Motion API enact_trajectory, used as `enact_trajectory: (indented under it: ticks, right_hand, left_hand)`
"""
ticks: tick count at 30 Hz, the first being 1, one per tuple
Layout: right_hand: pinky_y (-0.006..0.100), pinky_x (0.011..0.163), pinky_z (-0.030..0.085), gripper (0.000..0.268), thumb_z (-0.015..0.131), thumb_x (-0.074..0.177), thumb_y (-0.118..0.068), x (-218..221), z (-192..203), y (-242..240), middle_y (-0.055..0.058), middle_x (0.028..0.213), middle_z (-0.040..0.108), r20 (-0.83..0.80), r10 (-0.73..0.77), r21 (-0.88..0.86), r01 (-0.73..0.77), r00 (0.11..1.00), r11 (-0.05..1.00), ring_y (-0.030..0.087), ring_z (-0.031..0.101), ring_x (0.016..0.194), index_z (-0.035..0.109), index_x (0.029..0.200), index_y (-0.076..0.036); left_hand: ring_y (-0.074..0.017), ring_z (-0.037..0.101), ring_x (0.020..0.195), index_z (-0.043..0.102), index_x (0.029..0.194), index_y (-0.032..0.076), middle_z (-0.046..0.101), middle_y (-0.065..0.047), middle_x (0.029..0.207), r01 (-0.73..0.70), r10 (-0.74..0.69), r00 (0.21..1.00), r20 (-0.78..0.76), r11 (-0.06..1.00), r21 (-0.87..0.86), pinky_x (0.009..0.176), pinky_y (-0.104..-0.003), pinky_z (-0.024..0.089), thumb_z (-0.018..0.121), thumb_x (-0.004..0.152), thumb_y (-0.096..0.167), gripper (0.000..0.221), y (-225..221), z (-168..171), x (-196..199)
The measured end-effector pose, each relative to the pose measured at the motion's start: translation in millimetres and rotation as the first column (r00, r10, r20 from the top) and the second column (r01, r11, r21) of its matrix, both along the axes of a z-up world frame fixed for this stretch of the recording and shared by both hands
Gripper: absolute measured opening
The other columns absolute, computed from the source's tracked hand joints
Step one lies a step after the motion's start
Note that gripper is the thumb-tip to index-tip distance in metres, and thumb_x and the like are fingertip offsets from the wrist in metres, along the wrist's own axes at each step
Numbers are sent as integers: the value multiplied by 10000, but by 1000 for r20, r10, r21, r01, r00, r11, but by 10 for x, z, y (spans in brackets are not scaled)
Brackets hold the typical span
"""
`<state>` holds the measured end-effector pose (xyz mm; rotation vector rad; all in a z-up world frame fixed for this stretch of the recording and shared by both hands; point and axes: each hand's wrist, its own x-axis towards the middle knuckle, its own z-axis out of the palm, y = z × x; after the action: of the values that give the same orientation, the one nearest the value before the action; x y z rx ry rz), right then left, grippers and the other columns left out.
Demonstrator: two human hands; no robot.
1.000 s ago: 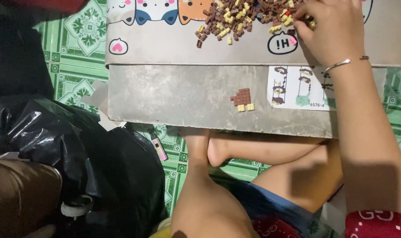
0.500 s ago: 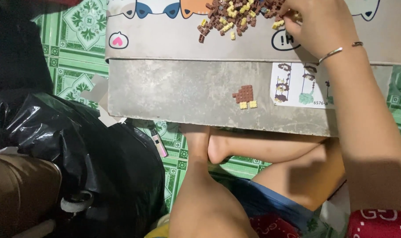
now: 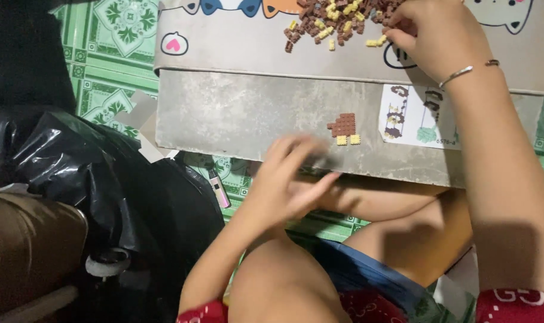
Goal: Assembling a small figure using interlocking plastic micro-blocks on a flat surface.
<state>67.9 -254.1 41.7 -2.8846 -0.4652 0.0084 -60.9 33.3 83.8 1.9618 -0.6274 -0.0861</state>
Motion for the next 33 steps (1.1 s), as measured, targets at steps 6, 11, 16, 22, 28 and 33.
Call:
enact_trajectory:
  ticks: [6,11,16,22,28,33]
  right_hand:
    - [395,681,443,68,687,996,-100,-453,349,270,109,830,600,67,5,51,-9,998,999,256,552,751,720,1016,-44]
    - [387,570,523,176,592,905,-209,-1027,338,415,53,888,621,-250,52,5,-53,967,999,251,607,711,669,981,-71]
    - [340,595,484,113,643,895,-131,-1152,231,397,59,885,613,-50,111,68,-107,993,992,228,582,721,668,984,-65]
    - [357,742,494,95,631,883,-60,-1091,253,473,99,919,625,-35,173,193,-163,984,968,247,591,847,673,957,-18]
    - [384,809,487,102,646,870,-71,-1115,234,515,93,986,628,12,226,157,-225,974,962,265,583,912,664,961,-28]
    - [383,836,481,122,654,860,-44,-1137,185,547,79,1002,650,73,277,146,-285,958,947,261,592,928,674,980,-40]
  left_hand:
    - [-305,453,774,519,1041,61,460,-108,890,-227,93,908,409,929,294,677,-392,382,567,804,578,571,-507,-645,322]
    - [-246,462,998,416,1347,158,559,-4,1241,36,-95,972,214,963,266,871,-380,371,543,923,448,529,-357,-718,333]
    - [-254,496,1082,466,1266,151,514,-44,1230,-55,1,972,237,973,222,913,-393,390,568,922,403,439,-279,-676,269]
    - [-250,515,988,555,1147,104,584,-41,1092,-150,102,957,273,976,158,867,-381,394,584,915,281,294,-269,-717,274]
    - [-283,500,978,551,1150,59,546,-90,1123,-266,148,899,413,932,245,819,-408,419,634,850,443,495,-350,-730,261]
    - [-249,491,940,561,1152,102,588,-10,1107,-261,153,897,414,940,218,791,-377,416,602,917,330,330,-312,-719,257]
